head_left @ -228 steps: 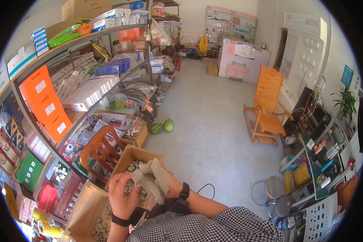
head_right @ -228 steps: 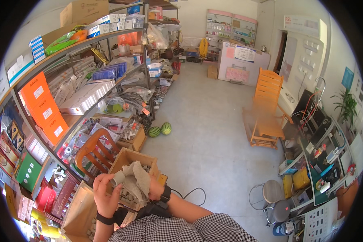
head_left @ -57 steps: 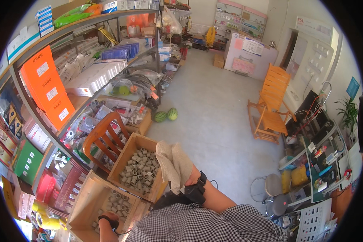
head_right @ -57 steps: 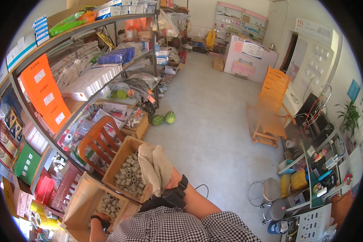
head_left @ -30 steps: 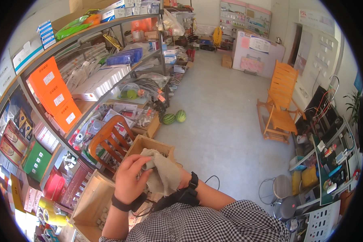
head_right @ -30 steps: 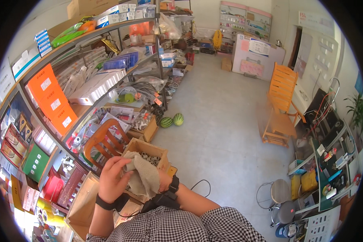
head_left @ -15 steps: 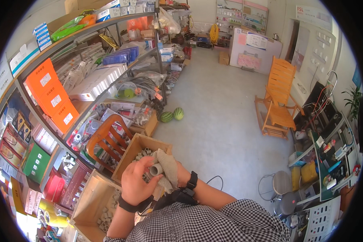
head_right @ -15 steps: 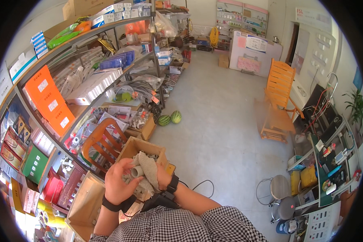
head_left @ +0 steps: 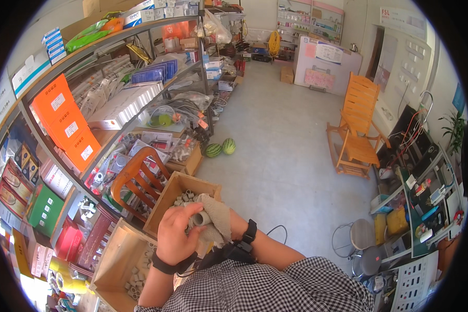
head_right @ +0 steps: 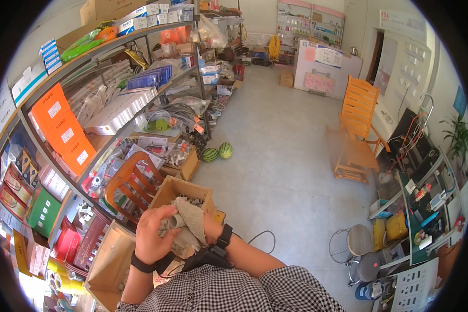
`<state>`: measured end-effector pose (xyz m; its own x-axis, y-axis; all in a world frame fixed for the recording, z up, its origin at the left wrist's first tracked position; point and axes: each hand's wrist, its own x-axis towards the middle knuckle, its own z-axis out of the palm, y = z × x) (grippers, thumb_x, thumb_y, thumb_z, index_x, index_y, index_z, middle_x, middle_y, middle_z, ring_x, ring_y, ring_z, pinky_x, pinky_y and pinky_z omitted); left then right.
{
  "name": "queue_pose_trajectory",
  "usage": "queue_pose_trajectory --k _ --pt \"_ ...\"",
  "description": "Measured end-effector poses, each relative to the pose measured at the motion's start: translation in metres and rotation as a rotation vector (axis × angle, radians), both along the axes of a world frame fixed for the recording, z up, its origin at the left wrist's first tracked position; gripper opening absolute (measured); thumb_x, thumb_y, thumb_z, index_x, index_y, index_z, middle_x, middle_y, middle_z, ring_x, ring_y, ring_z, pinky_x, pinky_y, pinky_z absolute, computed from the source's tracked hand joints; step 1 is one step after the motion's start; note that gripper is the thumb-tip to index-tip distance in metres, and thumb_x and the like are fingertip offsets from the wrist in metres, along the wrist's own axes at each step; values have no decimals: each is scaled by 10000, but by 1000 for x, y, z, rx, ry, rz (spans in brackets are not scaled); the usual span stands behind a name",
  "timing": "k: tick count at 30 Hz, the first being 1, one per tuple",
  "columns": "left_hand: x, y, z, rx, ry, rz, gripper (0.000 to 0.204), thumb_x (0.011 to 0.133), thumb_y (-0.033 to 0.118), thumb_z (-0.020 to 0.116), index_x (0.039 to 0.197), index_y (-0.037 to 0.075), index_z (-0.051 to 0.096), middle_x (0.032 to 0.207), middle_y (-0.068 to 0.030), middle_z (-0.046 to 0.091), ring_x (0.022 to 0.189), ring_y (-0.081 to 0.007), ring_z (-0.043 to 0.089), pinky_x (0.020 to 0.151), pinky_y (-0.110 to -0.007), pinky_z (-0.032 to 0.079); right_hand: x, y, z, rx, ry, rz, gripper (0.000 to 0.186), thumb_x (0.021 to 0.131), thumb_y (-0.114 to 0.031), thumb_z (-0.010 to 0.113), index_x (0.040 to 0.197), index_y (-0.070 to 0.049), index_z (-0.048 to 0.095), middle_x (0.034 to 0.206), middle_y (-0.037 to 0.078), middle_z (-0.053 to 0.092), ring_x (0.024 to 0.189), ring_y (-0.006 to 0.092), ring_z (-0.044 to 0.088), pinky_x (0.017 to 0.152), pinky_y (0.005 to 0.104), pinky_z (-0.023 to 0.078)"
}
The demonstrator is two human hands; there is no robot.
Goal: The person repeatedly picks small cylindrical metal parts from a wooden crate, wipes each with a cloth, and returns them to the crate. The process is repeated continuously throughout the clip.
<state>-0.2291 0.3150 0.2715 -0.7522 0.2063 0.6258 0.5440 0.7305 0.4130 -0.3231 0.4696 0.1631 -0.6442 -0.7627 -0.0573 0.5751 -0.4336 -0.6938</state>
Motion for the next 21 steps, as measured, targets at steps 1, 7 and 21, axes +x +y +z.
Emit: queue_pose_trajectory --k 1,7,21 --pt "0 0 0 36 -16 13 545 676 30 818 1186 78 633 1021 -95 693 949 -293 652 841 -379 527 1 0 3 -3 58 -27 414 1011 -243 601 1382 -82 511 1245 27 600 1078 139 612 875 274 554" --pt "2 0 -1 77 -60 86 531 664 10 836 1148 39 622 1083 -113 657 966 -268 652 817 -359 536 10 0 20 20 290 -178 394 1014 -207 594 1372 -64 513 1227 31 607 1068 133 615 876 283 550" --pt "2 0 2 54 18 70 453 691 44 814 1113 74 655 1121 -109 650 1054 -329 611 913 -412 492 10 3 29 15 96 -110 394 1026 -272 583 1372 -94 522 1196 11 613 1035 106 617 854 255 542"
